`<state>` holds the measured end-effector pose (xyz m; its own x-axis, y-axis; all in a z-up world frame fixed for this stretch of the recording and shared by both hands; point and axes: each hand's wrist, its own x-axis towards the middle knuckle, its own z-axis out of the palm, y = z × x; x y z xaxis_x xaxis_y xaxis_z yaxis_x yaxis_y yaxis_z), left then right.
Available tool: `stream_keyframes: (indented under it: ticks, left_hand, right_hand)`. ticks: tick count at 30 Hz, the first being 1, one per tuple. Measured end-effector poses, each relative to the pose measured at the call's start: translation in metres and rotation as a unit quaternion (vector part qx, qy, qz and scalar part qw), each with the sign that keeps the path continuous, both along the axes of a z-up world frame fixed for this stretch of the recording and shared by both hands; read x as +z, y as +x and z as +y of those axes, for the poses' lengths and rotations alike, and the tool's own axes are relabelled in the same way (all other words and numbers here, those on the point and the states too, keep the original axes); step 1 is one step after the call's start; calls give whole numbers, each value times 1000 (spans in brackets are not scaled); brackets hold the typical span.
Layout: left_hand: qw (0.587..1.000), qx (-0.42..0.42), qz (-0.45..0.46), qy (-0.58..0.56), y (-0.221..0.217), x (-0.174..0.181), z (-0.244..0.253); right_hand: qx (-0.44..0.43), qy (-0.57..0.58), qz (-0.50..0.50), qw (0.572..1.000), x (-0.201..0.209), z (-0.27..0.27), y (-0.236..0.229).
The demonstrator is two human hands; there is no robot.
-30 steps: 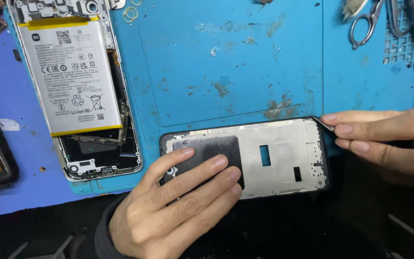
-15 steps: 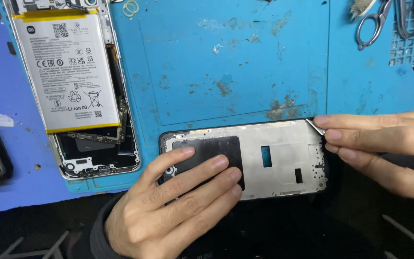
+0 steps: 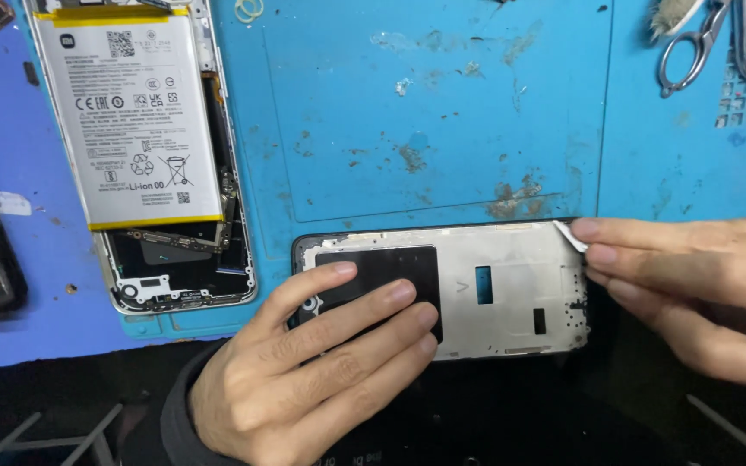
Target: Replacing the screen and cleaning the internal components of a smartphone.
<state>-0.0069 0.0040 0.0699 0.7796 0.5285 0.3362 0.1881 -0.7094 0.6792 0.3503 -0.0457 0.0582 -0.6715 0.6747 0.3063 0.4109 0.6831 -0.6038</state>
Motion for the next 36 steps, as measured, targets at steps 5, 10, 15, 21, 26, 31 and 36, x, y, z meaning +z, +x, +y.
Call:
stream_keyframes:
  ticks: [5, 10, 15, 21, 26, 31, 36]
  left_hand:
    - [999, -19, -4, 45, -4, 1, 4]
    - [999, -18, -15, 49, -2, 1, 3]
    - [999, -16, -21, 48, -8, 1, 5]
    - [999, -9, -23, 40, -11, -2, 0]
    - [998, -22, -26, 45, -10, -3, 1]
    - [999, -18, -20, 35, -13, -1, 3]
    - [999, -4, -24, 45, -14, -3, -1]
  right_hand:
    - [-47, -50, -48, 996, 8, -3, -6]
    - [47, -14, -52, 997, 21, 11, -25]
    - [-103, -144, -86, 980, 15, -12, -14]
    - [-139, -171, -74, 973, 13, -9, -21]
    - [-121, -193, -67, 971, 22, 1, -33]
    - [-67, -147, -69, 984, 21, 9, -33]
    - [-99, -198, -70, 973, 23, 15, -41]
